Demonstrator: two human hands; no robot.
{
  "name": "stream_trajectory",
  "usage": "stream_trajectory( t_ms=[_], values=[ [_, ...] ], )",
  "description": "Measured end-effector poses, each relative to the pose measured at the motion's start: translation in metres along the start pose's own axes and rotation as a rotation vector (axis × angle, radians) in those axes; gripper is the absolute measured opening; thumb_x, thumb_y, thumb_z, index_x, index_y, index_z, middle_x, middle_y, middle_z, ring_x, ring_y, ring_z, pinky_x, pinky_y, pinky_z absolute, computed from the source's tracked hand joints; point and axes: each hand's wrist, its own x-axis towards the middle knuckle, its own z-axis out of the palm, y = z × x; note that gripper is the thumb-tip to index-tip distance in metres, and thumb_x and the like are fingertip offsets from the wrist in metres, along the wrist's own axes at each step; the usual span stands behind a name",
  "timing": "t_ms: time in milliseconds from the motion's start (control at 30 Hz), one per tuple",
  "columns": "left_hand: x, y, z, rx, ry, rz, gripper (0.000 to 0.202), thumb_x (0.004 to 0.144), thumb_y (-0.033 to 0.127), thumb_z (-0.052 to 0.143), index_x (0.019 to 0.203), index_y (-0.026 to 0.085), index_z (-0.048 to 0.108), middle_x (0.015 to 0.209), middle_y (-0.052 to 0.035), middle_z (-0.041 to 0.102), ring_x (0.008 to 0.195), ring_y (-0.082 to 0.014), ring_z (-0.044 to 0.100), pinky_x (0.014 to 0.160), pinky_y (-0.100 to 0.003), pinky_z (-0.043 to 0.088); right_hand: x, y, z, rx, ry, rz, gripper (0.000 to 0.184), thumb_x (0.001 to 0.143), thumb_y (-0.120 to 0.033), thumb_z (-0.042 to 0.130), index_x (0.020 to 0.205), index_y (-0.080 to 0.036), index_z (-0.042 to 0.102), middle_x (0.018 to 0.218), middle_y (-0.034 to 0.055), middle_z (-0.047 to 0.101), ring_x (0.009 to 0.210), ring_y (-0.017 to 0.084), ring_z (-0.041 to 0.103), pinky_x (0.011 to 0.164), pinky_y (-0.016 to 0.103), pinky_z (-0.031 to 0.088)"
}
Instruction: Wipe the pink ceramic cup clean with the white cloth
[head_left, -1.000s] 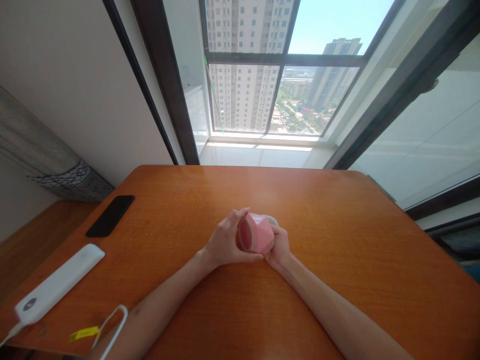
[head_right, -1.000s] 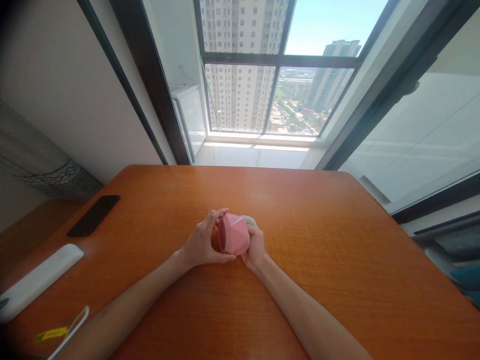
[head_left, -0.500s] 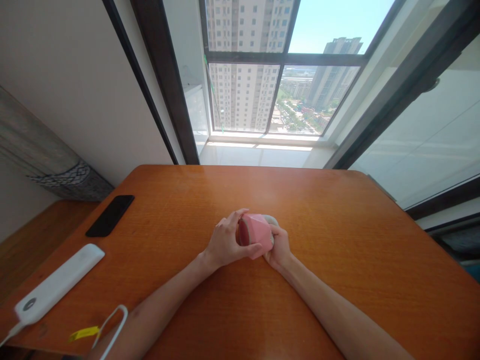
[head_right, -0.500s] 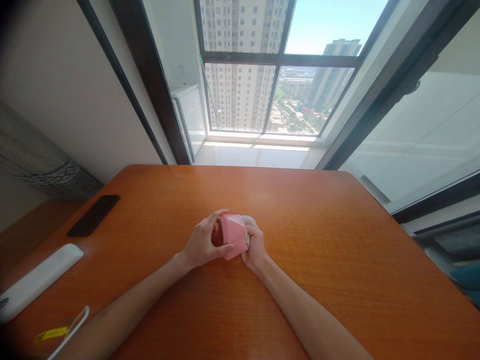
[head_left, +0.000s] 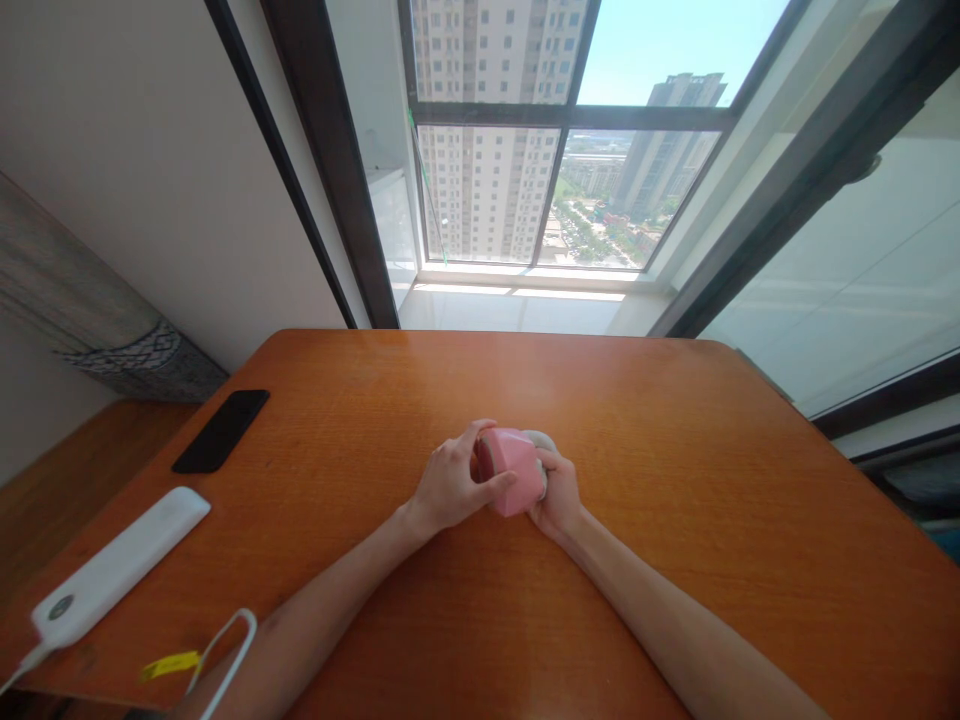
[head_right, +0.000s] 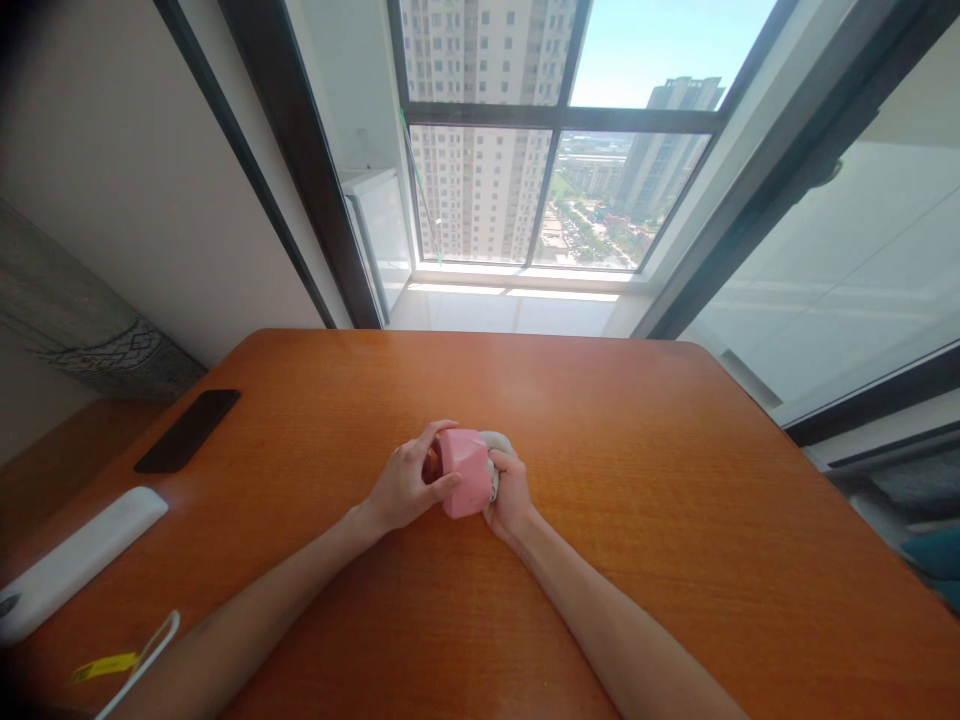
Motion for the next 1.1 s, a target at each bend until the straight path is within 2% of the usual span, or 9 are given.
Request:
stream_trajectory(
  t_ms=[267,433,533,633,767,867,967,1100],
  values=[
    [0.0,0.003,-0.002,-0.006,-0.026,-0.018,0.084,0.089,0.083,0.057,0.144,0.02,0.059,0.103,-0.0089,0.077,0.084,-0.0264,0.068,0.079,-0.036,0.05,-0.001,0.001,0.001,-0.02,-0.012,-0.018,0.009,0.061,-0.024,0.074,0.07,-0.021,0.073,0.069,-0.0019,0.068,0.06,0.014,0.05,0.053,0.025,0.042],
    [-0.003,0.0,0.001,0.014,-0.019,0.021,0.089,0.09,0.086,0.052,0.15,0.02,0.056,0.105,-0.0093,0.076,0.089,-0.0285,0.068,0.092,-0.042,0.052,-0.001,0.003,0.0,0.009,-0.014,-0.021,0.008,0.063,-0.023,0.073,0.065,-0.022,0.065,0.06,-0.005,0.06,0.052,0.011,0.042,0.047,0.024,0.035],
    [-0.004,-0.006,0.004,-0.001,-0.011,0.088,0.096,0.09,0.087,0.052,0.16,0.022,0.046,0.118,-0.011,0.076,0.099,-0.0312,0.07,0.102,-0.048,0.052,-0.001,0.002,0.001,0.041,-0.004,-0.032,0.011,0.062,-0.021,0.073,0.062,-0.021,0.063,0.058,-0.0054,0.057,0.05,0.01,0.04,0.047,0.024,0.034],
    [-0.002,-0.012,0.006,-0.081,-0.003,0.218,0.103,0.087,0.086,0.059,0.166,0.024,0.035,0.141,-0.0148,0.068,0.122,-0.0359,0.069,0.113,-0.053,0.05,0.0,-0.001,0.002,0.048,-0.019,-0.053,0.007,0.063,-0.02,0.075,0.066,-0.021,0.069,0.064,-0.0034,0.064,0.055,0.012,0.049,0.051,0.025,0.04],
    [0.0,-0.017,0.007,-0.052,0.013,0.413,0.118,0.079,0.073,0.078,0.171,0.025,0.021,0.168,-0.0195,0.044,0.154,-0.0405,0.048,0.128,-0.057,0.041,0.003,-0.003,0.002,0.05,-0.049,-0.032,0.007,0.065,-0.021,0.076,0.069,-0.022,0.071,0.066,-0.0029,0.067,0.058,0.014,0.054,0.055,0.027,0.046],
    [0.0,-0.019,0.006,0.08,0.007,0.526,0.125,0.075,0.058,0.087,0.172,0.028,0.015,0.177,-0.021,0.028,0.161,-0.0433,0.037,0.13,-0.061,0.038,0.005,-0.002,-0.001,0.053,-0.07,-0.017,0.006,0.068,-0.022,0.075,0.072,-0.023,0.071,0.068,-0.0021,0.07,0.058,0.016,0.057,0.057,0.029,0.049],
    [0.001,-0.021,0.005,0.168,0.001,0.575,0.119,0.075,0.049,0.088,0.171,0.032,0.019,0.177,-0.0204,0.027,0.158,-0.043,0.042,0.126,-0.061,0.043,0.005,-0.002,-0.002,0.053,-0.07,-0.01,0.009,0.069,-0.022,0.074,0.077,-0.022,0.074,0.074,0.0001,0.074,0.062,0.019,0.062,0.06,0.031,0.052],
    [0.001,-0.021,0.005,0.134,0.013,0.58,0.114,0.075,0.046,0.089,0.169,0.031,0.025,0.172,-0.0208,0.035,0.154,-0.0414,0.047,0.123,-0.059,0.048,0.004,-0.002,-0.001,0.061,-0.055,0.0,0.01,0.068,-0.021,0.074,0.078,-0.022,0.075,0.074,0.001,0.075,0.062,0.019,0.062,0.058,0.03,0.052]
  ],
)
